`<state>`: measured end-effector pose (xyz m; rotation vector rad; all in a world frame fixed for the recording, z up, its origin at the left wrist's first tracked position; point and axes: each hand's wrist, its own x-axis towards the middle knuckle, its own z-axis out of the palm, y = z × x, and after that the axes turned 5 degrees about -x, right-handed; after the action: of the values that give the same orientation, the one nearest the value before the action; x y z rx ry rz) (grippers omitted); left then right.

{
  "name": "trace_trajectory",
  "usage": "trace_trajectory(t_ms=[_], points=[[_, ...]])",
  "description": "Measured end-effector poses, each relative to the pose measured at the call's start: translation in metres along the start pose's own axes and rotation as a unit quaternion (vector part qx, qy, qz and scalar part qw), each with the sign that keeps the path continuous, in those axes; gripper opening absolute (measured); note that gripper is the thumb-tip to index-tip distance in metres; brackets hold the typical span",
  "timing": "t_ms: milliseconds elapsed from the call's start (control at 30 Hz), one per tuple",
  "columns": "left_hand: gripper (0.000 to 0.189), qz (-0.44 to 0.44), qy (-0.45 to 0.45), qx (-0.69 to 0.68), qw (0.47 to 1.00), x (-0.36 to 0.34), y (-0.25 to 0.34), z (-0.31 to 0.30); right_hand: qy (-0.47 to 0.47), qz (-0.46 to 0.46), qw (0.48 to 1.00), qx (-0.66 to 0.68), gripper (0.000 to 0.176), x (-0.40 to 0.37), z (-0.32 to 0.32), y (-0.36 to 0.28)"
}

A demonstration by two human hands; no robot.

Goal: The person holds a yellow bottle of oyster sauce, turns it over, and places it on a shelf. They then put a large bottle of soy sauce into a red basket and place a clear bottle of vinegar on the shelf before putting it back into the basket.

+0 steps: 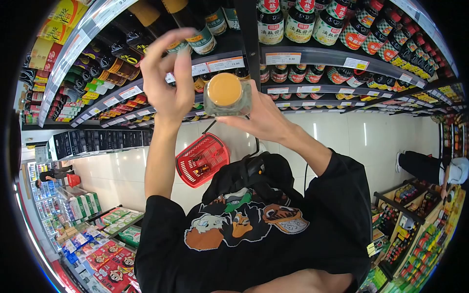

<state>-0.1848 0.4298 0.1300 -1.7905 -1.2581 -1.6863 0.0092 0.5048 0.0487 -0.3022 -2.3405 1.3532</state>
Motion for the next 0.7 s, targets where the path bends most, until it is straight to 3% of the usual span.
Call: trace_trajectory(t_ms=[33, 67, 133, 167, 200, 267, 500, 700], points=[[0.042, -0.086, -0.069, -0.077, 0.991, -0.007, 0.014, -0.014, 0.000, 0.000, 1.000, 0.000, 0.078, 0.003, -0.002, 0.000], [0.042, -0.087, -0.070, -0.078, 0.991, -0.006, 0.022, -0.024, 0.021, -0.041, 0.998, -0.053, 0.076, 0.006, -0.004, -0.001], [0.060, -0.043, -0.258, -0.036, 0.965, 0.007, 0.032, -0.035, 0.043, -0.081, 0.990, -0.104, 0.075, 0.014, -0.007, -0.003], [0.072, 0.000, -0.290, 0.008, 0.957, 0.012, 0.034, -0.034, 0.063, -0.114, 0.982, -0.139, 0.074, 0.020, -0.009, -0.004], [0.072, 0.000, -0.292, 0.007, 0.956, 0.015, 0.039, -0.032, 0.083, -0.147, 0.970, -0.174, 0.074, 0.025, -0.011, -0.005], [0.070, -0.062, -0.347, 0.111, 0.929, 0.020, 0.050, -0.032, 0.095, -0.163, 0.970, -0.156, 0.073, 0.039, -0.015, -0.005], [0.071, -0.096, -0.322, 0.153, 0.929, 0.014, 0.037, -0.036, 0.110, -0.198, 0.956, -0.183, 0.061, 0.073, -0.025, -0.011], [0.073, -0.117, -0.271, 0.157, 0.942, 0.001, 0.025, -0.030, 0.147, -0.187, 0.943, -0.231, 0.067, 0.084, -0.023, -0.008]])
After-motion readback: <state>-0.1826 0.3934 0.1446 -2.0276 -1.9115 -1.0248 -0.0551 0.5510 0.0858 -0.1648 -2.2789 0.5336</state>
